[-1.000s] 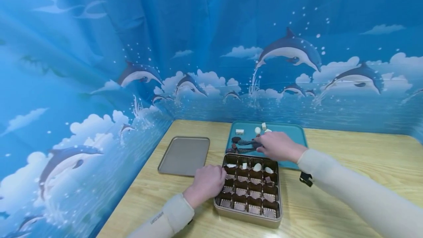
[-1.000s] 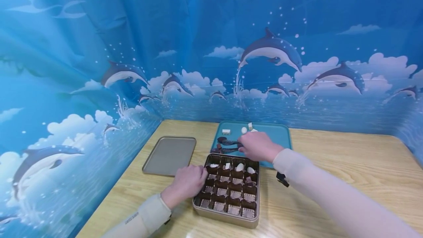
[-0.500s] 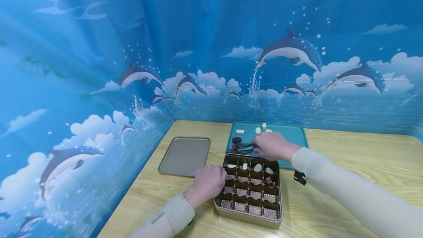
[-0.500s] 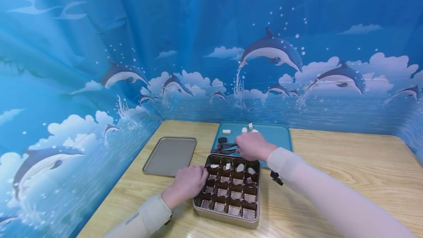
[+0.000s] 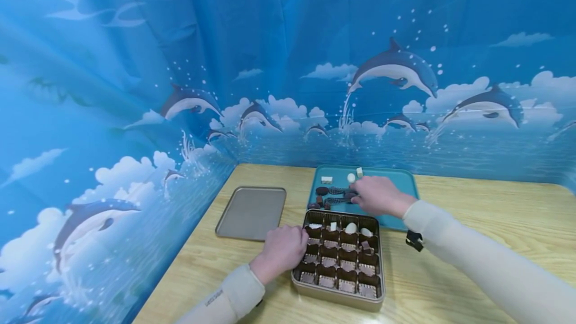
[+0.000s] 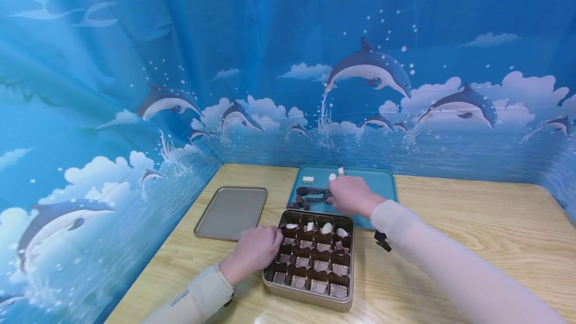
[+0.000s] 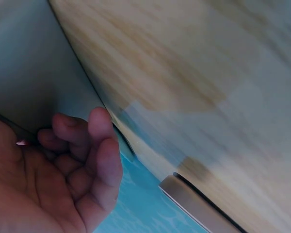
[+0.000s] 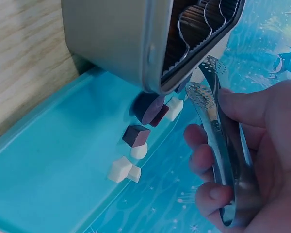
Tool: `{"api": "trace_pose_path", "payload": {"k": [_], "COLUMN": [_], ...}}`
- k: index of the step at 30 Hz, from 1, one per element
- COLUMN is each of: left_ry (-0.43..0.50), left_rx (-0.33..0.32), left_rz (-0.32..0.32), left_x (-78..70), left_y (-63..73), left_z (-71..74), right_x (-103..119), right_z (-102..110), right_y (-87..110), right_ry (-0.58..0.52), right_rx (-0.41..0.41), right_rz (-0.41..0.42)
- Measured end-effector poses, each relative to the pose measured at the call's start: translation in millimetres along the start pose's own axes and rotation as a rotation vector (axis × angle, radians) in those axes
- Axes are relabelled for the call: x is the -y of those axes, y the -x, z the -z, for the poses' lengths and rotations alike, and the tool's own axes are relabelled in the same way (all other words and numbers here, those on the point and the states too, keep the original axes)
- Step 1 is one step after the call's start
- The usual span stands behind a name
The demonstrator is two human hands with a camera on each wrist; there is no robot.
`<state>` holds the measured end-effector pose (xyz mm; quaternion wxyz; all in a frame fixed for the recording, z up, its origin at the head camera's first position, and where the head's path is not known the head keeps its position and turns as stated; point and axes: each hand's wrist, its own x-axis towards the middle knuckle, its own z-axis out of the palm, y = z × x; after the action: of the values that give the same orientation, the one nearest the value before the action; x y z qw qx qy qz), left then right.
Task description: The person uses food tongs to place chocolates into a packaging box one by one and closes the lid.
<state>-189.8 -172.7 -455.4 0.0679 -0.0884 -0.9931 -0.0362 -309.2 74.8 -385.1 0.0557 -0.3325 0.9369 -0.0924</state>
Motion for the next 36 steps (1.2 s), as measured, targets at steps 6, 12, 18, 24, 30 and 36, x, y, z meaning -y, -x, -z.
{"api": "trace_pose_path", "payload": {"k": [6, 12, 18, 24, 30, 36], "left_ry": [0.000, 0.014, 0.021, 0.012, 0.003, -0.001], "left_rx": [-0.002, 0.000, -0.002, -0.008, -0.003, -0.001], "left_rz": [-0.002, -0.005, -0.004, 0.001, -0.002, -0.003], "left_x": [0.0, 0.2, 0.3, 0.2, 0.1, -0.1], "left_y": [0.0, 0.2, 0.2, 0.4, 0.5, 0.4], "left_z": [-0.4, -0.8, -0.7, -0.2, 0.2, -0.4], "right_x": [2, 3, 4, 4, 5, 5], "right_z": [-3, -6, -8, -8, -11, -13], "right_y": [-1.2, -3.2, -4.4, -3.6, -6.9, -9.1], "right_ry": [-0.002, -0.001, 0.024, 0.037, 0.022, -0.001], "right_rx": [0.036, 0.053, 0.036, 0.031, 0.053, 0.045], "right_rz": [0.003, -0.003, -0.009, -0.015, -0.015, 0.014]}}
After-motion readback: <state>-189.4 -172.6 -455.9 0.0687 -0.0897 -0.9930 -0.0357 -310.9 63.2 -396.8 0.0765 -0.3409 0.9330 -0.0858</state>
